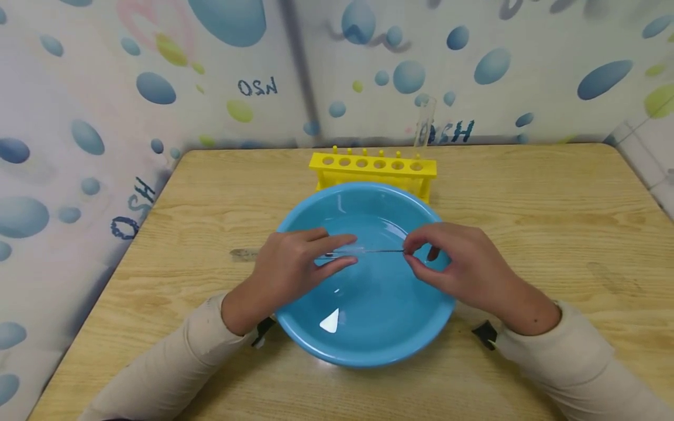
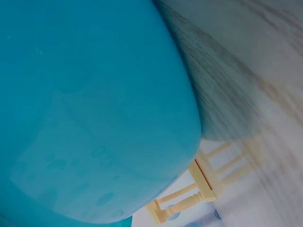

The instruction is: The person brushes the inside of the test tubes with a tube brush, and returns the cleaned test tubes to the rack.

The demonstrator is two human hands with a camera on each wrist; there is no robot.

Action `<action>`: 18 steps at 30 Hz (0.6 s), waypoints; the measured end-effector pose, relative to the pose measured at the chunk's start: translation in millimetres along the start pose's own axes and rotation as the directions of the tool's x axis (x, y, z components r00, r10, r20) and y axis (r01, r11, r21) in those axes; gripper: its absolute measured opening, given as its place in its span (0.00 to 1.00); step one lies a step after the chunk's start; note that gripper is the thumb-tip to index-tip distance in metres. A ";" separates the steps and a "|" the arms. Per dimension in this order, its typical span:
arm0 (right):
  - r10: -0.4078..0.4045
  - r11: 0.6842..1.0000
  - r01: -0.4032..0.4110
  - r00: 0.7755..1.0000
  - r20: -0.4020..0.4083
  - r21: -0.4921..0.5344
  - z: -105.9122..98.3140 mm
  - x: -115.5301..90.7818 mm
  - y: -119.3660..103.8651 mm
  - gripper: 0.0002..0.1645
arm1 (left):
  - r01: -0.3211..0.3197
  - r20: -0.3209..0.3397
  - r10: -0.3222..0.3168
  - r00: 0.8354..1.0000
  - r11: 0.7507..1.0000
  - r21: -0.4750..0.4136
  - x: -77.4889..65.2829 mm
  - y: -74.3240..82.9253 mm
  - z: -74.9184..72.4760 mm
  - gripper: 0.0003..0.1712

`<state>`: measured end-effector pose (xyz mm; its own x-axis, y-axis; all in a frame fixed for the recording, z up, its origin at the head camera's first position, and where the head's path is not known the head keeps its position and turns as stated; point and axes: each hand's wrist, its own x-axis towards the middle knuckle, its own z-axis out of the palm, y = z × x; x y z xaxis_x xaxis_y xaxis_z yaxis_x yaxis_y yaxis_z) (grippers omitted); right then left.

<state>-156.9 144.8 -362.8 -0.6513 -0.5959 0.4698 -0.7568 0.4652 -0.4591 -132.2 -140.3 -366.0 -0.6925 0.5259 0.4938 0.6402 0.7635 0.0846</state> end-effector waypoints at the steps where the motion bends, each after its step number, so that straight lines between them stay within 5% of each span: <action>1: -0.007 1.000 0.007 1.000 0.002 -0.007 -0.4 0.3 0.4 0.31 | -0.001 -0.001 0.001 1.000 1.000 -0.001 0.3 -0.1 -0.2 0.21; 6: -0.041 0.998 0.041 0.999 0.002 -0.050 -1.4 0.1 2.5 0.31 | -0.010 -0.004 0.010 1.000 1.000 -0.005 0.4 -0.6 0.5 0.21; 11: -0.064 0.998 0.063 0.998 -0.014 -0.027 -2.5 0.2 3.7 0.15 | -0.009 -0.004 0.009 1.000 1.000 -0.008 1.9 -1.1 0.0 0.21; 15: -0.100 0.993 0.098 0.994 -0.041 -0.060 -1.2 1.0 2.8 0.32 | -0.008 0.002 0.008 1.000 1.000 -0.010 1.9 -0.9 -0.2 0.21; 18: -0.129 0.987 0.124 0.990 -0.054 -0.098 -0.2 1.2 1.8 0.33 | -0.005 0.003 0.005 1.000 1.000 -0.014 1.1 -0.7 0.3 0.21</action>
<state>-159.1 145.0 -363.0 -0.5498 -0.6148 0.5654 -0.8333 0.4498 -0.3213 -133.5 -140.1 -365.8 -0.6903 0.5308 0.4916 0.6481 0.7557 0.0940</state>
